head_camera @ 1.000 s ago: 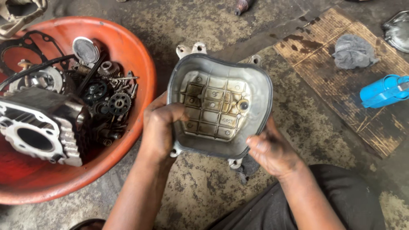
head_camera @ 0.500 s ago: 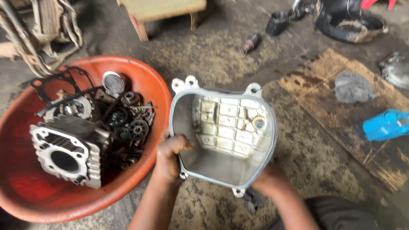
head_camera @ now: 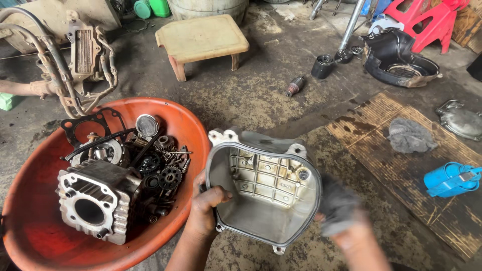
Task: The person sits on the floor and scrubs the interior of a metal engine casing with a rag. They rotate the casing to clean different sections and occasionally inspect the surface. A red basin containing other disassembled engine parts is visible nearby.
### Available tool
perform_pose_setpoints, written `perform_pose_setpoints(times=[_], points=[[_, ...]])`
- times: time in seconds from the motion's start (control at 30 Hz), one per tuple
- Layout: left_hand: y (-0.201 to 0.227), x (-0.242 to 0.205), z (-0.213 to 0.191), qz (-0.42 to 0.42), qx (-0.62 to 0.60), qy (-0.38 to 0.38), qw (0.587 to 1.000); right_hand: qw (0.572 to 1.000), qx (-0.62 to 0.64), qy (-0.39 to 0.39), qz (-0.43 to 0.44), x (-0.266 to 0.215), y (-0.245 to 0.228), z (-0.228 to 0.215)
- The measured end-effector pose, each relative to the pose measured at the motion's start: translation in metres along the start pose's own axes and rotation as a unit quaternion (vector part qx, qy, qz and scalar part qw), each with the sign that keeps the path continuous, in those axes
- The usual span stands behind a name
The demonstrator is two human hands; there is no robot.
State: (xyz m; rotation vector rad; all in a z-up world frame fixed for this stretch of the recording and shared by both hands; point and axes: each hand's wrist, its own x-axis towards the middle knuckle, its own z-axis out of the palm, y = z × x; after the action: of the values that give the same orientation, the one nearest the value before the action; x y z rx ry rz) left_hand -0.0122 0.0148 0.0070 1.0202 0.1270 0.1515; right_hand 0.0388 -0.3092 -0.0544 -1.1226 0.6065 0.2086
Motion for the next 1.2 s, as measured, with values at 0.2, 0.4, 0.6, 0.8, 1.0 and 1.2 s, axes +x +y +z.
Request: perform_pose_setpoints(times=[0.2,0.4,0.6,0.8,1.0,1.2], points=[[0.017,-0.002,0.023,0.25,0.301,-0.084,0.916,0.991,0.102,0.002,-0.083,-0.06,-0.078,0.013],[0.001,-0.014,0.046,0.06,0.58,-0.054,0.811,0.9,-0.361,-0.125,-0.209,-0.079,-0.017,0.046],[-0.014,-0.007,0.048,0.19,0.608,-0.084,0.766,0.728,-0.667,-0.123,-0.1,-0.06,0.082,0.074],[-0.017,-0.004,0.056,0.079,0.646,-0.114,0.75,0.696,-0.632,-0.232,-0.25,-0.035,0.103,0.068],[-0.013,-0.007,0.051,0.158,0.631,-0.121,0.749,0.531,-0.797,-0.146,-0.246,-0.053,0.115,0.08],[-0.013,-0.011,0.05,0.146,0.64,-0.145,0.74,0.497,-0.828,-0.148,-0.214,-0.057,0.112,0.083]])
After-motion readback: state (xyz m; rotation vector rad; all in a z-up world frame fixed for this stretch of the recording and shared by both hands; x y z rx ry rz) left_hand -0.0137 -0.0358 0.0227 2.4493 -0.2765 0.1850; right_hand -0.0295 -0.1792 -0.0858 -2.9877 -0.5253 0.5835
